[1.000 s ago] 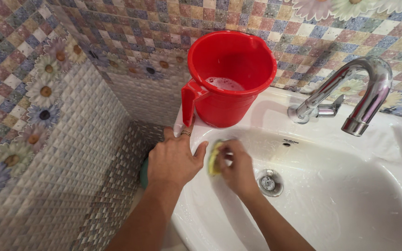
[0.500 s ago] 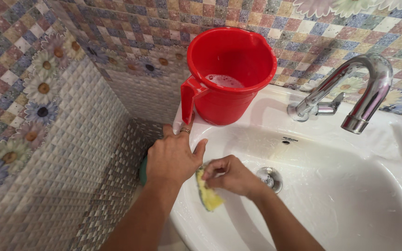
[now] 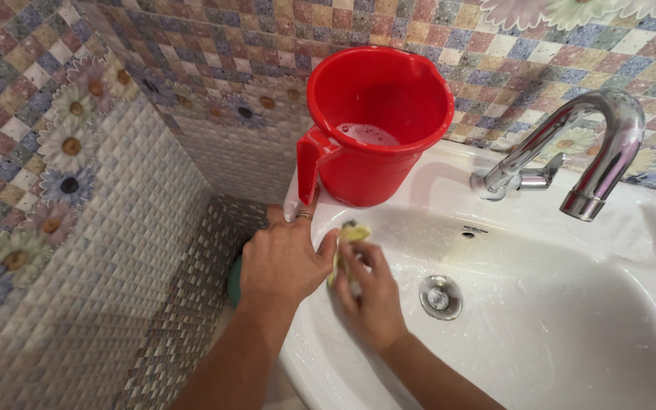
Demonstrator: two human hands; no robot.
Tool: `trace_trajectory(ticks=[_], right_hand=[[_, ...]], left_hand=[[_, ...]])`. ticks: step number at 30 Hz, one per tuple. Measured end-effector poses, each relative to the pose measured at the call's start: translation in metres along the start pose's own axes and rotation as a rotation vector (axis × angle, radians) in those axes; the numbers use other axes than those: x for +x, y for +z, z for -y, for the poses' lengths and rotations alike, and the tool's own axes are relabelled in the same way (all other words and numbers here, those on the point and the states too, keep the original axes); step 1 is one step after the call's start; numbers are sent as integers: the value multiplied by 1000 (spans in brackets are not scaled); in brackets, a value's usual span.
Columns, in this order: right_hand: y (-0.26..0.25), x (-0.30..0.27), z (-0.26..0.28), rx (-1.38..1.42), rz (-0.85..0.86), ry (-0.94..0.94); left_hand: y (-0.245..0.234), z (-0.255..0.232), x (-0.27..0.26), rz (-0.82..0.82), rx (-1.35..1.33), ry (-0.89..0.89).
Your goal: The person scrubs a white bathroom sink using a yellow sponge and soapy water from a red plastic jug. They wipe the basin, faucet, and surrounding tiled wall, then rinse the sponge and continue scrubbing the sink surface.
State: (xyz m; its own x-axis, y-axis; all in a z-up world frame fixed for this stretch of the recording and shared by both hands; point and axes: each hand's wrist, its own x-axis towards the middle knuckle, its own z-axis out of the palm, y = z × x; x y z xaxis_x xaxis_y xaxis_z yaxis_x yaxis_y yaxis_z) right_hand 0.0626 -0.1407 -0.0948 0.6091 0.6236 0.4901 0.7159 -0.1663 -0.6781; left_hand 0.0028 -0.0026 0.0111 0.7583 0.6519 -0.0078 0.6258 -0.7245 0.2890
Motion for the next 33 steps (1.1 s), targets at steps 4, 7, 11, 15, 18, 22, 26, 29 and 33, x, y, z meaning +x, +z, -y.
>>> trace_trajectory(ticks=[4, 7, 11, 15, 18, 22, 26, 29, 33], right_hand=[[-7, -8, 3, -24, 133, -21], [7, 2, 4, -105, -29, -71], [12, 7, 8, -200, 8, 245], [-15, 2, -2, -325, 348, 607], [-29, 4, -2, -98, 133, 365], [-25, 10, 5, -217, 198, 269], [-26, 17, -2, -305, 258, 233], [-25, 13, -2, -356, 315, 210], [-23, 13, -5, -280, 330, 284]], left_hand=[[1, 1, 1, 8, 3, 1], [5, 0, 1, 7, 11, -14], [6, 0, 2, -5, 14, -33], [5, -11, 5, -16, 47, -103], [7, -22, 11, -15, 63, -133], [5, -22, 12, 37, 63, -128], [2, -24, 11, 13, 78, -89], [0, -22, 6, 40, 69, -74], [-5, -25, 7, 67, 72, -88]])
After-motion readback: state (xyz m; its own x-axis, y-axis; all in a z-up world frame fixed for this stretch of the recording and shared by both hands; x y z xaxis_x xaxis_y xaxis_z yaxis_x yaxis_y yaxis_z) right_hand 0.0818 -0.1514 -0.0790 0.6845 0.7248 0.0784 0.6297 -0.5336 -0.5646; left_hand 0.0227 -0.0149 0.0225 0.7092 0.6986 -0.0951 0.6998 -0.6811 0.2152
